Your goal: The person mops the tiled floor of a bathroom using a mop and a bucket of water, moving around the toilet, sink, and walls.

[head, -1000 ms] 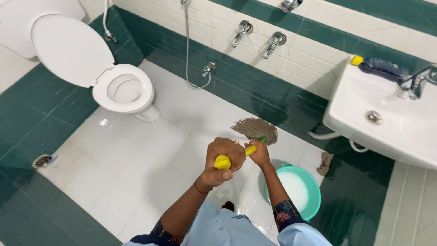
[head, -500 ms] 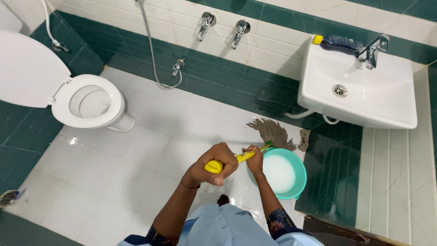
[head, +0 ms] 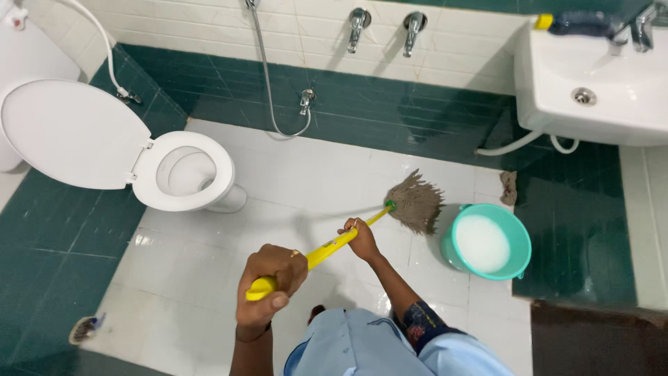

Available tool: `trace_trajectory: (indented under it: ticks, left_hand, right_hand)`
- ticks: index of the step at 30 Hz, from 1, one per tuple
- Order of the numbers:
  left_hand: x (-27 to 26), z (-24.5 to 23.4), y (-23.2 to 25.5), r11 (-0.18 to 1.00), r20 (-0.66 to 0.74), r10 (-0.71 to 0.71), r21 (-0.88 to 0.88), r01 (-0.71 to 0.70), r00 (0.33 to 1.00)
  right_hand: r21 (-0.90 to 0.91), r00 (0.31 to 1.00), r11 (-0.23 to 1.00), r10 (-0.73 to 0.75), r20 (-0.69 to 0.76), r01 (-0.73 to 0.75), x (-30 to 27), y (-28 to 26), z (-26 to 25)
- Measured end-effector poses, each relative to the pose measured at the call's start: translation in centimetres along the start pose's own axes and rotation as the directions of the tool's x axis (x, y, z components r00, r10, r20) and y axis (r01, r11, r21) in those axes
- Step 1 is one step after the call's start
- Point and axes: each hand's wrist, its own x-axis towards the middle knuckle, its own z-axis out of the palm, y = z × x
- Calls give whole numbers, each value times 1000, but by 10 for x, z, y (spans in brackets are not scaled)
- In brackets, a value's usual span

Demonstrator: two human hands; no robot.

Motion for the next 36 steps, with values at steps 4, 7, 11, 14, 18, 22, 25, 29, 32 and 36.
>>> trace_trajectory:
  ticks: [4,7,11,14,18,22,25,29,32,36]
  left_hand:
    - [-35,-49,39,990,-76,136,-32,-139,988]
    - [-56,-69,57,964,-365,259,42,-262,894]
    - [-84,-94,73,931,-533,365,196,-308,763]
    - [-101,-95,73,922,-561,385,263,-284,732]
    - [-117,-62,62,932,-609,356,288,-221,709]
    - [-123,-19,45,959,-526,283,143,-244,802]
    - [-129,2,29,947,-325,238,-134,-293,916]
    - [-136,44,-2,893,-164,198,-376,-246,967]
    - [-143,85,-18,870,-62,156,-464,-167,986]
    - [-148,147,-32,870,87,98,-491,-43,991]
  right_hand:
    - [-319,990,939,-109,85,131,-18,-19,75]
    - [-475,937,808,-325,132,347,-39,-44,111]
    - [-509,978,836,-166,126,207,-76,-64,144]
    - [-560,992,822,-38,124,102,-107,-70,142]
    - [-589,996,806,-1,89,54,-153,-71,115]
    - [-590,999,807,-15,-34,-8,-205,-68,72]
    - [-577,993,815,-4,-115,-63,-254,-61,42]
    - [-564,978,819,-14,-208,-108,-306,-48,-5]
    - [-545,954,831,-61,-292,-114,-340,-31,-36]
    - [-482,896,854,-44,-442,-196,-383,-8,-82]
